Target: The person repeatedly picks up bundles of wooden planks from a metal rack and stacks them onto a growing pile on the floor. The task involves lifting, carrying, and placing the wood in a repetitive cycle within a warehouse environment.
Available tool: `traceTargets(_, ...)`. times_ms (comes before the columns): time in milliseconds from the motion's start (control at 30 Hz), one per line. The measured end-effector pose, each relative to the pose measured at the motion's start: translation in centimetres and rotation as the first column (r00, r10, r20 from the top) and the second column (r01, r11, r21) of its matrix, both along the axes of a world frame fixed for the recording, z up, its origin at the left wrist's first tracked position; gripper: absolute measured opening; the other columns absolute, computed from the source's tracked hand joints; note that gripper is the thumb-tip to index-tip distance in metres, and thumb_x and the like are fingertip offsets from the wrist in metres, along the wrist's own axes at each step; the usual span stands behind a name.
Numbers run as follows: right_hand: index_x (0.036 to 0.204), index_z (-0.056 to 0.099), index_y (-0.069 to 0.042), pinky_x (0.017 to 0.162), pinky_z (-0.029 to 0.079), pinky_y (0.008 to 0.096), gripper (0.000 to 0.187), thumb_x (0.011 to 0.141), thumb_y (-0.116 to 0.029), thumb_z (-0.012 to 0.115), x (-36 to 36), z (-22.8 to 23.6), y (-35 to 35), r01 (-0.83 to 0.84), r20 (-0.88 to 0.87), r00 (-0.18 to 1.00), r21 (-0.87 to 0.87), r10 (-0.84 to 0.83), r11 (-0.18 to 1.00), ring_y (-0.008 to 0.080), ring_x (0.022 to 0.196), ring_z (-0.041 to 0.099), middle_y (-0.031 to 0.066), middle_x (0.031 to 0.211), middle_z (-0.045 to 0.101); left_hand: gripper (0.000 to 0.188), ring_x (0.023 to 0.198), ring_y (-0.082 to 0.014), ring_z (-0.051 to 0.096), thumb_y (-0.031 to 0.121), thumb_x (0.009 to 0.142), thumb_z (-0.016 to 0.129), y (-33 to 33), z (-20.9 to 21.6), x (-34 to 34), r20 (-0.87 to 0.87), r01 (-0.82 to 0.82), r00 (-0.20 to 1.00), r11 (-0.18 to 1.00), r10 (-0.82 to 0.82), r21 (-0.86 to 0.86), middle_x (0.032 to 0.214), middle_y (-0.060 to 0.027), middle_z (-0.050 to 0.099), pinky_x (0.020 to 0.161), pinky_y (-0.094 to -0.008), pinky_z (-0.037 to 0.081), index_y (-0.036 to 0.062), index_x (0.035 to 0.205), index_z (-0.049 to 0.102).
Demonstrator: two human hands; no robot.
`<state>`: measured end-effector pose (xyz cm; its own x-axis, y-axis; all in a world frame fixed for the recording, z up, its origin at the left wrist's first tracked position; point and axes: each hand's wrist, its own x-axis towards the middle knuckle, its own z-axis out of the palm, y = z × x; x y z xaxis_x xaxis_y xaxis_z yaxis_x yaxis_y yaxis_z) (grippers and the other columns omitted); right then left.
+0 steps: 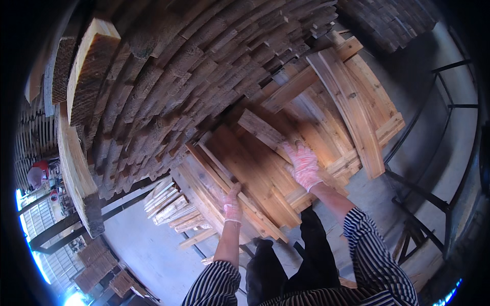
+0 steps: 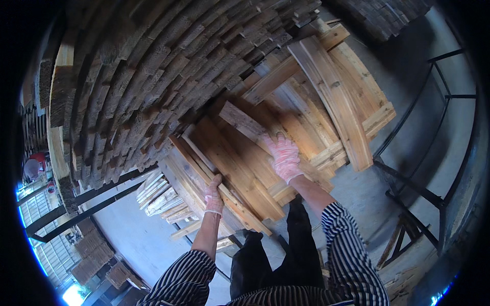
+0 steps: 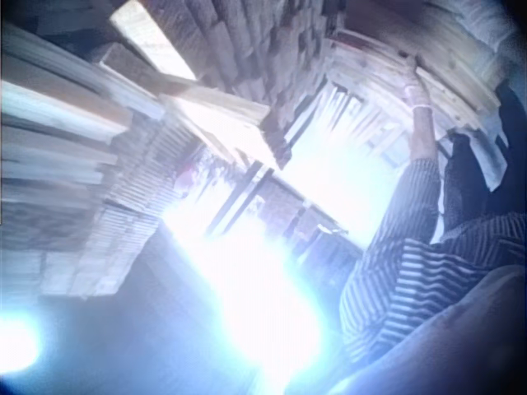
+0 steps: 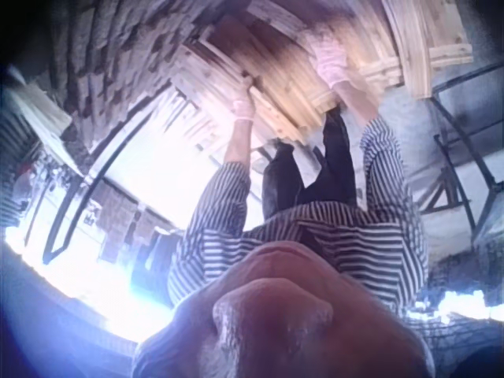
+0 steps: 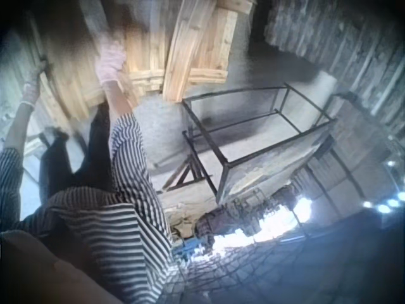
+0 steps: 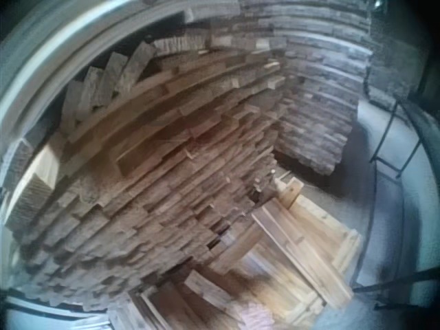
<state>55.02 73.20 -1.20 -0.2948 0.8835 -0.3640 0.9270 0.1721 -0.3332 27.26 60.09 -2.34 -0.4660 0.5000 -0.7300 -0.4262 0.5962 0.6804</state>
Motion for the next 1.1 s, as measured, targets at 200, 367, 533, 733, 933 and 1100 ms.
traceTargets(200, 0.154, 0.039, -0.028, 0.102, 0.046, 0.0461, 0.081, 0.083, -0.045, 0.075, -5.4, 1.9, 1.5, 0.041, -0.011, 0.999, -0.29, -0.046, 0.956, 0.0361, 0.125, 0.055, 0.0196, 0.146, 0.048, 0.055, 0.116, -0.023, 0.06, 0.028, 0.088, 0.076, 0.1, 1.9, -0.4, 0.022, 0.0, 1.0, 0.996, 0.002, -0.087, 0.124, -0.0087, 0.066, 0.108, -0.0345, 0.043, -0.0009, 0.132, 0.063)
traceTargets(367, 0.152, 0.042, -0.024, 0.105, 0.044, 0.0497, 0.077, 0.085, -0.048, 0.072, -6.0, 0.2, -2.0, 0.067, -0.252, 0.966, 0.014, -0.062, 0.998, 0.0373, 0.132, 0.049, 0.0184, 0.149, 0.046, 0.052, 0.118, -0.0218, 0.058, 0.028, 0.088, 0.075, 0.6, 1.4, 0.6, 0.042, 0.008, 0.999, 0.993, -0.003, -0.119, 0.125, -0.0079, 0.065, 0.108, -0.0333, 0.042, -0.0009, 0.13, 0.064)
traceTargets(533, 0.156, 0.037, -0.018, 0.116, 0.032, 0.0543, 0.086, 0.085, -0.057, 0.066, 4.1, 5.3, 9.5, 0.318, 0.236, 0.896, 0.252, -0.377, 0.914, 0.0437, 0.146, 0.034, 0.0257, 0.157, 0.037, 0.048, 0.113, -0.0208, 0.061, 0.023, 0.088, 0.075, -1.0, 0.0, -1.7, 0.143, -0.048, 0.988, 0.999, 0.05, -0.021, 0.121, -0.0068, 0.067, 0.105, -0.034, 0.045, -0.0023, 0.128, 0.065)
traceTargets(733, 0.149, 0.047, -0.036, 0.09, 0.051, 0.0465, 0.086, 0.073, -0.04, 0.086, 15.8, 3.7, 14.2, 0.442, 0.162, 0.857, 0.258, -0.489, 0.859, 0.0369, 0.119, 0.058, 0.0227, 0.133, 0.057, 0.049, 0.109, -0.0229, 0.064, 0.027, 0.087, 0.077, 0.0, 0.5, -0.2, -0.03, 0.028, 0.999, 0.999, -0.029, -0.026, 0.119, -0.0098, 0.068, 0.098, -0.0375, 0.052, 0.0015, 0.127, 0.065)
traceTargets(933, 0.125, 0.066, -0.033, 0.087, 0.054, 0.0443, 0.059, 0.07, -0.035, 0.087, 10.1, 5.1, 10.7, 0.337, 0.007, 0.931, 0.36, -0.364, 0.87, 0.0352, 0.101, 0.065, 0.0162, 0.111, 0.066, 0.054, 0.12, -0.0238, 0.058, 0.026, 0.088, 0.075, 0.4, 2.4, -0.5, 0.058, -0.016, 0.998, 0.997, 0.021, -0.075, 0.13, -0.0099, 0.064, 0.107, -0.0372, 0.044, 0.0001, 0.133, 0.062)
traceTargets(1100, 0.134, 0.062, -0.035, 0.099, 0.05, 0.049, 0.053, 0.083, -0.043, 0.075, -0.2, 1.3, 3.3, 0.217, -0.102, 0.972, 0.038, -0.212, 0.975, 0.0366, 0.124, 0.054, 0.0171, 0.137, 0.056, 0.055, 0.122, -0.0231, 0.057, 0.027, 0.089, 0.073, 0.9, 2.8, 0.9, 0.041, 0.065, 0.997, 0.997, -0.063, -0.04, 0.132, -0.0089, 0.063, 0.109, -0.0367, 0.043, 0.0002, 0.136, 0.06)
